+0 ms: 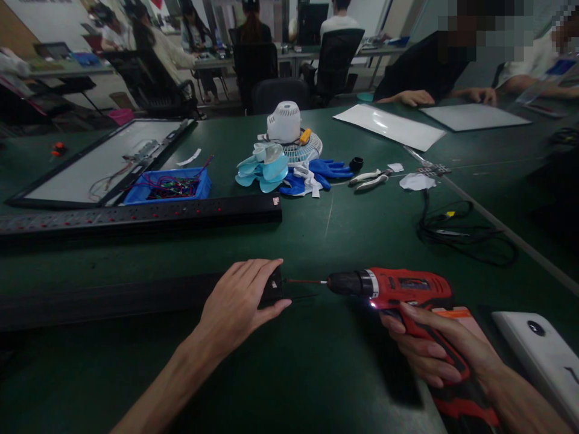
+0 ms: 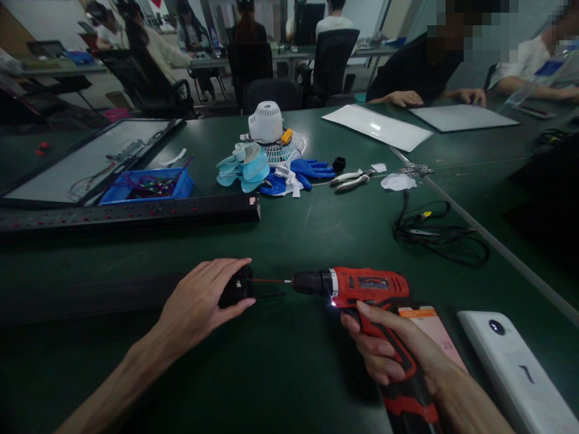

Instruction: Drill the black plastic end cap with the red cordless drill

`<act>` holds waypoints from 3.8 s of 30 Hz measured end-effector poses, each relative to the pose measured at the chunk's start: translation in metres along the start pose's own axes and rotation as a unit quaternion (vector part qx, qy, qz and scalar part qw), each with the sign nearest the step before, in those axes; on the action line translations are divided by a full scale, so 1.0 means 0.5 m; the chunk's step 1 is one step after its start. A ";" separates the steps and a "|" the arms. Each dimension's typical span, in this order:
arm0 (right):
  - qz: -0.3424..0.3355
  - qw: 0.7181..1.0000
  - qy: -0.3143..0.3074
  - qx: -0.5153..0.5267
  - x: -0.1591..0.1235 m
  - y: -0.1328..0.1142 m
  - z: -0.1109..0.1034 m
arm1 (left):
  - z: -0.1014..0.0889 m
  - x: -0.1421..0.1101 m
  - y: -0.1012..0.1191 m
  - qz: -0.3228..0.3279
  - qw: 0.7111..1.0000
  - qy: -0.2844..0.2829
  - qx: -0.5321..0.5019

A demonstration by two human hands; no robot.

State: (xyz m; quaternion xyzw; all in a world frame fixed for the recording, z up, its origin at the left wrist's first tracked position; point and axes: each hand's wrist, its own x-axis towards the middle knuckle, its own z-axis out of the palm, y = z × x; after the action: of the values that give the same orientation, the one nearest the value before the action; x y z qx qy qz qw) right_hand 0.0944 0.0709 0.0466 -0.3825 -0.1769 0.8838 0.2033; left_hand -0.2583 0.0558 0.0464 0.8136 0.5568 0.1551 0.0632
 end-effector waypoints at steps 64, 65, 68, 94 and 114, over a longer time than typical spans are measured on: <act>-0.201 0.973 -0.066 0.096 0.017 0.032 0.009 | -0.006 0.241 0.068 0.038 0.973 -0.219 0.064; -0.199 0.973 -0.070 0.097 0.018 0.033 0.009 | -0.003 0.244 0.070 0.033 0.972 -0.226 0.061; -0.194 0.974 -0.072 0.094 0.019 0.034 0.010 | 0.000 0.242 0.066 0.031 0.973 -0.224 0.050; -0.147 0.984 -0.091 0.042 0.028 0.066 0.006 | -0.069 -0.005 -0.015 -0.251 0.829 0.112 -0.487; -0.096 0.984 -0.148 0.027 0.032 0.087 -0.015 | -0.035 -0.007 0.002 -0.253 0.767 0.069 -0.586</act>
State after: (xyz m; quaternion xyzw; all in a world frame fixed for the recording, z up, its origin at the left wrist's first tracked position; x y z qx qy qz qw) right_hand 0.0803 0.0426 0.0117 -0.2234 -0.2166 0.9114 0.2695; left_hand -0.2643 0.0512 0.0623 0.4357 0.5462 0.4852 0.5258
